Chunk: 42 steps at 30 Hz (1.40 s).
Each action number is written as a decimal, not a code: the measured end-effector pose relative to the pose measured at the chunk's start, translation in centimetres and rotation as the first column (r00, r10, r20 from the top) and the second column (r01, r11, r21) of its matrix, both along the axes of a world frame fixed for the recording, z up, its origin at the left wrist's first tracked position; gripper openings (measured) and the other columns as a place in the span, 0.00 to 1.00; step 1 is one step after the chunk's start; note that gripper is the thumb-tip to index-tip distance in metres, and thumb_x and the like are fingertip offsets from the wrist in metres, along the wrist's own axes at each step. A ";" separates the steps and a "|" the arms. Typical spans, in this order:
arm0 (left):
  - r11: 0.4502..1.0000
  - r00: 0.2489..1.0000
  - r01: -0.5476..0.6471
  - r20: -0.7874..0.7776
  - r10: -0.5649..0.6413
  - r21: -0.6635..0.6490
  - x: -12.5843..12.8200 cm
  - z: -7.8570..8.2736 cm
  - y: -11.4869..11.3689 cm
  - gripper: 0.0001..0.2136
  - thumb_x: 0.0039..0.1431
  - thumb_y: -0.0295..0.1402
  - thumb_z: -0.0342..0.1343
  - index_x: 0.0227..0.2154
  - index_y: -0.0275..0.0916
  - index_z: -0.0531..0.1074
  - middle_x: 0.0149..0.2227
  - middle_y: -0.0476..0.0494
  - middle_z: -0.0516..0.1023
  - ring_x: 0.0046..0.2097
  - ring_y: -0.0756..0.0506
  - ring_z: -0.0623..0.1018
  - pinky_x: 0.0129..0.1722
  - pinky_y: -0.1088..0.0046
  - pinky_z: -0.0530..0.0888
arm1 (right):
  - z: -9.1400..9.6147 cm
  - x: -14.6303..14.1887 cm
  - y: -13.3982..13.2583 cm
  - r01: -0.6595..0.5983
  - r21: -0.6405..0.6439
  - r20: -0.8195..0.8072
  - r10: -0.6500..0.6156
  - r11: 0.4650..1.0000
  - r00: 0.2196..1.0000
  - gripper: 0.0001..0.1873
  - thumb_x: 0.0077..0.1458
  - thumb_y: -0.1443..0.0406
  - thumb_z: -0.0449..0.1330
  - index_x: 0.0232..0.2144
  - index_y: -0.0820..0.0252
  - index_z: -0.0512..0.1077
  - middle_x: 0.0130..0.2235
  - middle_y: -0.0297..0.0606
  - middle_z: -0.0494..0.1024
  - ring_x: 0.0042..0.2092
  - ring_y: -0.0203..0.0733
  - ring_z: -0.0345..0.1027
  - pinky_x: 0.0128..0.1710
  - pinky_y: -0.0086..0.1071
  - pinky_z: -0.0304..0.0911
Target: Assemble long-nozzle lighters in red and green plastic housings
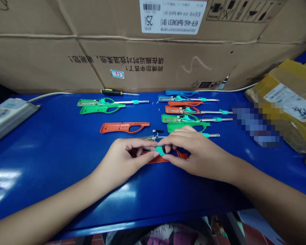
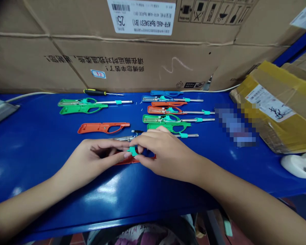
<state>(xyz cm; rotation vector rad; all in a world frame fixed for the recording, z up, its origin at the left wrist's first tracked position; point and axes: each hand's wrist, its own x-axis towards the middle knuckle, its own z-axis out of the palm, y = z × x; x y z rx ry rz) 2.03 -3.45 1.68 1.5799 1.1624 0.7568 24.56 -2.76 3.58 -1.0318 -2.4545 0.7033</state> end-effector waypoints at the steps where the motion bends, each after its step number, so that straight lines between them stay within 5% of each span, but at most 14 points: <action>1: 1.000 1.000 -0.006 0.013 0.007 -0.024 0.0 0.0 -0.1 0.11 0.54 0.37 0.67 0.39 0.42 0.85 0.21 0.52 0.71 0.24 0.53 0.60 0.23 0.78 0.60 | 0.1 0.0 0.0 -0.002 -0.005 0.009 0.002 1.000 1.000 0.09 0.62 0.66 0.63 0.45 0.54 0.75 0.38 0.30 0.80 0.42 0.37 0.71 0.47 0.35 0.55; 7: 0.984 0.992 -0.057 0.097 0.074 -0.171 0.1 0.0 -0.3 0.15 0.51 0.37 0.69 0.41 0.39 0.84 0.26 0.49 0.80 0.26 0.52 0.70 0.28 0.77 0.70 | -0.2 0.1 0.0 -0.034 0.024 0.050 0.033 0.999 0.998 0.11 0.63 0.64 0.62 0.47 0.56 0.76 0.44 0.34 0.81 0.46 0.40 0.72 0.48 0.37 0.55; 13: 0.987 0.993 -0.045 0.102 0.061 -0.157 0.1 0.0 -0.2 0.15 0.53 0.38 0.67 0.43 0.39 0.83 0.27 0.48 0.82 0.25 0.52 0.72 0.26 0.77 0.71 | -0.6 -0.2 -0.1 -0.004 0.115 0.059 -0.003 0.993 0.998 0.10 0.63 0.62 0.61 0.45 0.57 0.77 0.42 0.34 0.83 0.45 0.41 0.74 0.47 0.38 0.56; 17: 0.975 0.995 -0.056 -0.068 0.072 0.214 -0.9 0.3 0.7 0.13 0.58 0.38 0.65 0.45 0.40 0.81 0.38 0.46 0.85 0.26 0.52 0.72 0.28 0.75 0.72 | -0.3 0.5 0.5 0.074 0.240 -0.005 -0.075 0.968 0.997 0.10 0.61 0.66 0.62 0.45 0.57 0.77 0.42 0.35 0.83 0.45 0.41 0.75 0.47 0.37 0.60; 20: 0.823 0.939 0.126 -0.334 0.081 0.554 -2.3 0.6 1.9 0.10 0.61 0.35 0.62 0.44 0.40 0.81 0.42 0.45 0.84 0.37 0.48 0.76 0.41 0.69 0.74 | 0.4 1.5 1.0 0.165 0.293 -0.050 -0.157 0.942 0.986 0.11 0.57 0.68 0.63 0.44 0.58 0.76 0.44 0.37 0.83 0.44 0.42 0.75 0.47 0.36 0.64; 22: 0.761 0.869 0.289 -0.492 0.046 0.581 -3.2 0.6 2.8 0.09 0.63 0.34 0.60 0.44 0.40 0.80 0.44 0.44 0.82 0.43 0.44 0.76 0.46 0.64 0.73 | 0.7 2.0 1.4 0.195 0.278 -0.037 -0.192 0.940 0.981 0.10 0.56 0.69 0.62 0.42 0.59 0.76 0.44 0.38 0.82 0.44 0.42 0.75 0.47 0.36 0.66; 25: 0.739 0.810 0.376 -0.585 0.030 0.559 -3.8 0.5 3.5 0.10 0.65 0.35 0.58 0.45 0.40 0.79 0.45 0.43 0.81 0.45 0.43 0.75 0.46 0.63 0.73 | 0.7 2.3 1.8 0.249 0.184 0.007 -0.254 0.951 0.967 0.08 0.55 0.69 0.60 0.38 0.60 0.75 0.39 0.38 0.80 0.38 0.40 0.74 0.40 0.33 0.67; 28: 0.747 0.801 0.393 -0.598 0.007 0.536 -3.9 0.1 3.8 0.10 0.65 0.35 0.58 0.46 0.40 0.79 0.45 0.43 0.80 0.45 0.43 0.75 0.47 0.63 0.73 | 0.5 2.4 2.0 0.294 0.070 0.044 -0.298 0.953 0.954 0.06 0.55 0.68 0.60 0.38 0.60 0.73 0.35 0.36 0.78 0.34 0.38 0.72 0.35 0.31 0.66; 35: 0.756 0.813 0.394 -0.581 -0.021 0.523 -3.9 -0.6 3.9 0.08 0.66 0.36 0.60 0.44 0.41 0.80 0.43 0.44 0.81 0.44 0.44 0.76 0.47 0.64 0.73 | 1.9 3.7 2.2 0.276 0.021 0.233 -0.273 0.961 0.934 0.09 0.58 0.71 0.50 0.39 0.56 0.66 0.42 0.38 0.75 0.41 0.43 0.69 0.40 0.34 0.62; 42: 0.737 0.832 0.398 -0.553 -0.039 0.546 -3.5 0.3 3.6 0.07 0.67 0.34 0.58 0.42 0.40 0.79 0.41 0.46 0.82 0.43 0.45 0.77 0.45 0.66 0.72 | 2.0 5.1 2.5 0.199 -0.058 0.437 -0.155 0.978 0.886 0.06 0.61 0.61 0.55 0.40 0.55 0.67 0.44 0.40 0.75 0.43 0.46 0.70 0.42 0.37 0.63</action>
